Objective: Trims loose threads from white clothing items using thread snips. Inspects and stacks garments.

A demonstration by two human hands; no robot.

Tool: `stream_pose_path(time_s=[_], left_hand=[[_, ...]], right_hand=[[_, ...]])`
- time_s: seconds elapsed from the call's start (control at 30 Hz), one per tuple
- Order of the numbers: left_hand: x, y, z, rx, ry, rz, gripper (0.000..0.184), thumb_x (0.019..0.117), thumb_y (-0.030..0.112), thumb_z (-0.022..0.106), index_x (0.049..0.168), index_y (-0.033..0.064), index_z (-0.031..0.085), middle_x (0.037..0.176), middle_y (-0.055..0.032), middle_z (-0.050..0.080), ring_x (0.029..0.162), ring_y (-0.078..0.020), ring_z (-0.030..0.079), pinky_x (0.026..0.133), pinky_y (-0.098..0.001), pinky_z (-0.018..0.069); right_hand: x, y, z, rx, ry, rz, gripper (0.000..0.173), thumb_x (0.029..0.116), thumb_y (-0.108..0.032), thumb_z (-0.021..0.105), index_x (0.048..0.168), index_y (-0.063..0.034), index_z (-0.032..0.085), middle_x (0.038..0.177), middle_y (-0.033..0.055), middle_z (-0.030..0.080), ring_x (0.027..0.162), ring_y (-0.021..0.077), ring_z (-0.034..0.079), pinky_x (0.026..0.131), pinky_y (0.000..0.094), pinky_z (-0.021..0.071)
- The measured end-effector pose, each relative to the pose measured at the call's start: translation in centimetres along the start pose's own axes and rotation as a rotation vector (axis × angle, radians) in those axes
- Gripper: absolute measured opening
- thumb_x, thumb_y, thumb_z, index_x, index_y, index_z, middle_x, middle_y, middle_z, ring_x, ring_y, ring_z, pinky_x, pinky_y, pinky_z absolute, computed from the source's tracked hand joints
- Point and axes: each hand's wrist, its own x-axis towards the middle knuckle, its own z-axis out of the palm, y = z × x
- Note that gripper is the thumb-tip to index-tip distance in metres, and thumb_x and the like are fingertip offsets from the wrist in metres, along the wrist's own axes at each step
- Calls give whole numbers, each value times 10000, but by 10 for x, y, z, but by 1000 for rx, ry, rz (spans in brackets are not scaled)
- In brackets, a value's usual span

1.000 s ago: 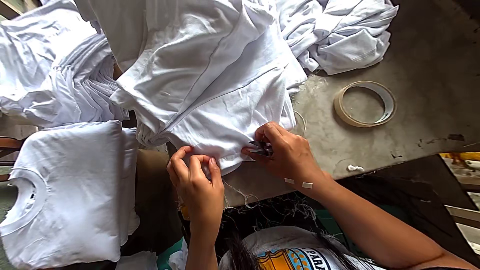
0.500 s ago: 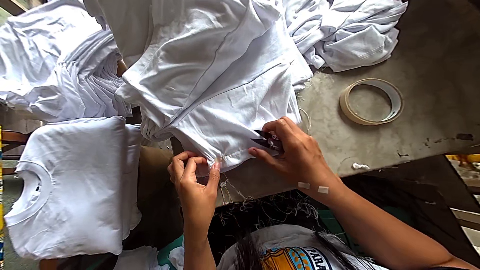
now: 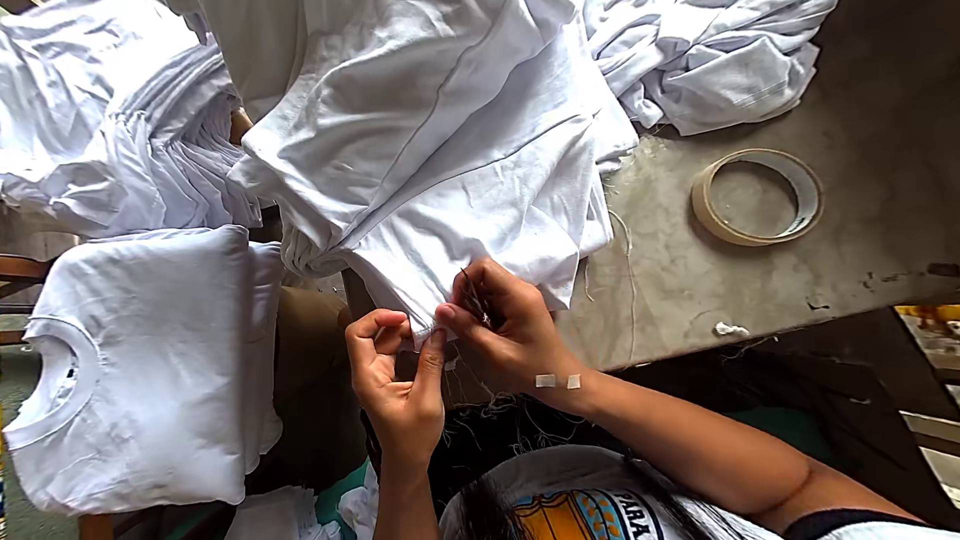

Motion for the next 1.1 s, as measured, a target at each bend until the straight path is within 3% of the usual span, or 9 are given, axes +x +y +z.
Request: stream_pose_path(time_s=[0.23, 0.43, 0.6, 0.7, 0.8, 0.87, 0.97, 1.1], left_hand=[[-3, -4, 3, -21, 50, 44, 383, 855, -82, 670, 1095, 148, 482, 974, 98, 725, 905, -21, 708, 833, -203, 600], [-4, -2, 1, -142, 23, -50, 373, 898, -97, 603, 1139, 140, 446, 983, 59, 756, 900, -38, 726, 805, -202, 600], [-6, 1, -3, -67, 35, -10, 358, 911, -81, 596, 1152, 131, 436, 987, 79, 755, 892, -32, 726, 812, -203, 600], [-5, 0, -5, 11, 70, 27, 381, 875, -85, 641, 1143, 122, 466, 957, 83, 750, 872, -33, 724, 812, -209, 604], [-6, -3, -5, 157, 93, 135, 355, 865, -46, 683, 1120, 111, 491, 946, 100, 738, 897, -11, 712, 833, -203, 602], [-6, -3, -5, 237, 103, 205, 326, 876, -21, 684, 1106, 107, 491, 947, 108, 727, 915, 3, 703, 849, -195, 595], [-6, -2, -4, 277, 108, 242, 324, 900, 11, 686, 1127, 129, 487, 981, 120, 730, 949, 4, 702, 860, -192, 590], [-5, 0, -3, 292, 96, 265, 322, 903, 17, 684, 1128, 120, 478, 992, 115, 730, 945, 16, 697, 863, -184, 585]], right_hand=[[1, 3, -6, -154, -84, -62, 143, 990, -136, 619, 941, -8, 577, 695, -23, 494, 581, -34, 432, 541, 95, 365], [1, 1, -6, -216, -95, -45, 114, 990, -122, 585, 954, -14, 578, 694, -26, 490, 582, -30, 431, 540, 99, 359], [1, -1, -11, -199, -136, -4, 94, 981, -104, 576, 972, -15, 603, 702, -35, 494, 587, -40, 431, 542, 91, 358], [-1, -2, -10, -187, -148, 4, 178, 988, -197, 614, 1012, -20, 603, 712, -43, 501, 585, -48, 435, 531, 93, 365], [-8, -7, -11, -394, -114, -88, 282, 994, -273, 615, 1079, -3, 623, 769, 2, 579, 604, 18, 494, 537, 162, 411], [-14, -11, -11, -591, -55, -227, 253, 1003, -248, 591, 998, 1, 639, 695, 29, 567, 530, 87, 480, 469, 221, 369], [-19, -20, -13, -820, -45, -327, 263, 1020, -235, 543, 943, -22, 676, 636, 38, 586, 493, 132, 501, 454, 261, 345], [-19, -26, -11, -911, -51, -370, 291, 1047, -214, 506, 916, -35, 694, 607, 41, 572, 461, 152, 484, 441, 283, 319]])
